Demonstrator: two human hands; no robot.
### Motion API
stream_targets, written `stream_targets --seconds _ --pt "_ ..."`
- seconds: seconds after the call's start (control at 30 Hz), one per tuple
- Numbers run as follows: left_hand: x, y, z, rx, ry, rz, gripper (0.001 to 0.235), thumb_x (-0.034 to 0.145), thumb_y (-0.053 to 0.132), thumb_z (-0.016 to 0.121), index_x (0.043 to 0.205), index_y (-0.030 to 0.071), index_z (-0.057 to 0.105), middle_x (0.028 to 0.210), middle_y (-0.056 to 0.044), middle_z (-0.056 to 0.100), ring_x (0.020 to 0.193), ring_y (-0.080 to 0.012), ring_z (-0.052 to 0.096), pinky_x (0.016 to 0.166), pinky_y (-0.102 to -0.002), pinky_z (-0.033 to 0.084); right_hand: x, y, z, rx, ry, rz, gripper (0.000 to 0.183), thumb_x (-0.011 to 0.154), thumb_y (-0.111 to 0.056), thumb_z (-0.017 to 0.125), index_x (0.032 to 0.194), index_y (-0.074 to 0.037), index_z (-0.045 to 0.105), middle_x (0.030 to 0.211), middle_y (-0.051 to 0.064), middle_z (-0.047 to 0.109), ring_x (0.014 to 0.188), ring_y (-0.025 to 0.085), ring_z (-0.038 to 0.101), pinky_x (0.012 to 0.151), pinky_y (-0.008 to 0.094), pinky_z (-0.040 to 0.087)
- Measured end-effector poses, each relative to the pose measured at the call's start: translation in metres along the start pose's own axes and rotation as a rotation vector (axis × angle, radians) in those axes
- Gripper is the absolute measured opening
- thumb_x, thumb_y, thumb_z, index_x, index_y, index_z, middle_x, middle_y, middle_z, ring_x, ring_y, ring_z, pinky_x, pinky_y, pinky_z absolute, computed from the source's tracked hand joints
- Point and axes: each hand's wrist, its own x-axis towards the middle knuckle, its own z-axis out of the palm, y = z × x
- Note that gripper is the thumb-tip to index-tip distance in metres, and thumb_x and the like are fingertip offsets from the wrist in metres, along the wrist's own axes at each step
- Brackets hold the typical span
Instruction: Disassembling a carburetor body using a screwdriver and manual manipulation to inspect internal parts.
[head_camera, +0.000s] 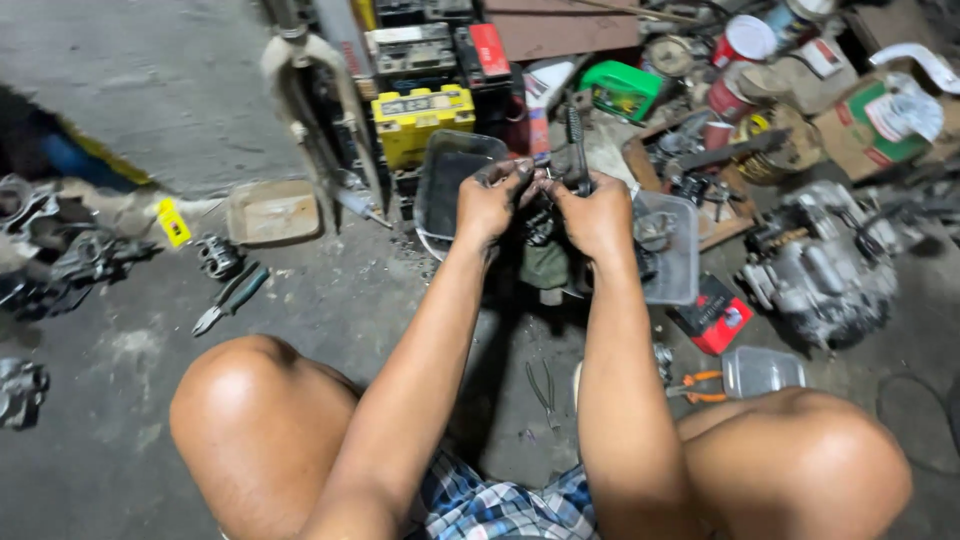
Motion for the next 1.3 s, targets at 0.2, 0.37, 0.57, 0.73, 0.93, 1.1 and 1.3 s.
stream_targets --seconds 0.2,0.37,0.57,0.73,0.93,1.1,1.3 --pt "0.007 -0.052 0.034 0.145 -0.136 -0.080 0.028 0.082 0.006 0.086 0.106 -0.005 0.075 0.092 -0.032 0.073 0.083 -0.0289 0.075 0.074 -0.038 0.069 0.000 0.055 -0.045 0.163 0.092 0.112 0.017 0.082 -0.023 0.084 0.091 -0.010 0.078 0.069 0.010 0.072 0.067 0.016 0.070 0.058 0.032 0.057" --pt "-0.007 -0.073 0.059 0.271 -0.185 -0.139 0.026 0.081 0.012 0.089 0.101 0.000 0.078 0.085 -0.026 0.075 0.076 -0.0269 0.074 0.065 -0.039 0.068 -0.005 0.077 -0.073 -0.052 0.144 0.161 0.018 0.084 -0.027 0.079 0.084 -0.009 0.079 0.068 0.011 0.073 0.075 0.029 0.076 0.060 0.042 0.059" --pt "-0.017 -0.069 0.066 0.400 -0.192 -0.113 0.022 0.079 0.016 0.091 0.096 0.006 0.081 0.082 -0.021 0.076 0.071 -0.0219 0.074 0.061 -0.035 0.068 -0.008 0.088 -0.070 -0.048 0.124 0.160 0.019 0.084 -0.024 0.077 0.081 -0.006 0.078 0.067 0.013 0.072 0.075 0.031 0.076 0.060 0.045 0.060" --pt "-0.003 -0.081 0.062 0.336 -0.156 -0.144 0.031 0.080 0.016 0.091 0.104 0.001 0.078 0.084 -0.023 0.075 0.074 -0.0254 0.074 0.063 -0.041 0.067 -0.011 0.078 -0.074 0.016 0.173 0.173 0.022 0.089 -0.029 0.077 0.085 -0.007 0.079 0.067 0.014 0.072 0.070 0.029 0.074 0.061 0.043 0.058" --pt "-0.004 -0.071 0.060 0.253 -0.114 -0.187 0.025 0.080 0.015 0.090 0.099 0.002 0.079 0.080 -0.023 0.075 0.072 -0.0258 0.077 0.062 -0.041 0.069 -0.028 0.050 -0.072 0.445 0.137 0.109 0.010 0.088 -0.014 0.076 0.091 -0.005 0.077 0.063 0.006 0.062 0.050 0.007 0.055 0.048 0.023 0.047" --pt "-0.017 -0.040 0.056 0.311 -0.102 -0.132 0.025 0.080 0.016 0.088 0.098 0.002 0.079 0.079 -0.023 0.075 0.072 -0.0255 0.076 0.061 -0.038 0.067 -0.027 0.039 -0.054 0.467 0.075 -0.055 0.015 0.085 -0.014 0.085 0.097 -0.009 0.079 0.084 0.005 0.075 0.081 0.009 0.063 0.074 0.026 0.057" --pt "0.000 -0.004 0.020 0.309 -0.084 -0.048 0.022 0.080 0.019 0.087 0.099 0.008 0.082 0.079 -0.017 0.076 0.074 -0.0221 0.076 0.065 -0.035 0.067 -0.016 0.012 -0.024 0.324 -0.014 -0.105 0.014 0.088 -0.022 0.084 0.095 -0.012 0.080 0.081 0.005 0.077 0.078 0.011 0.069 0.073 0.032 0.059"
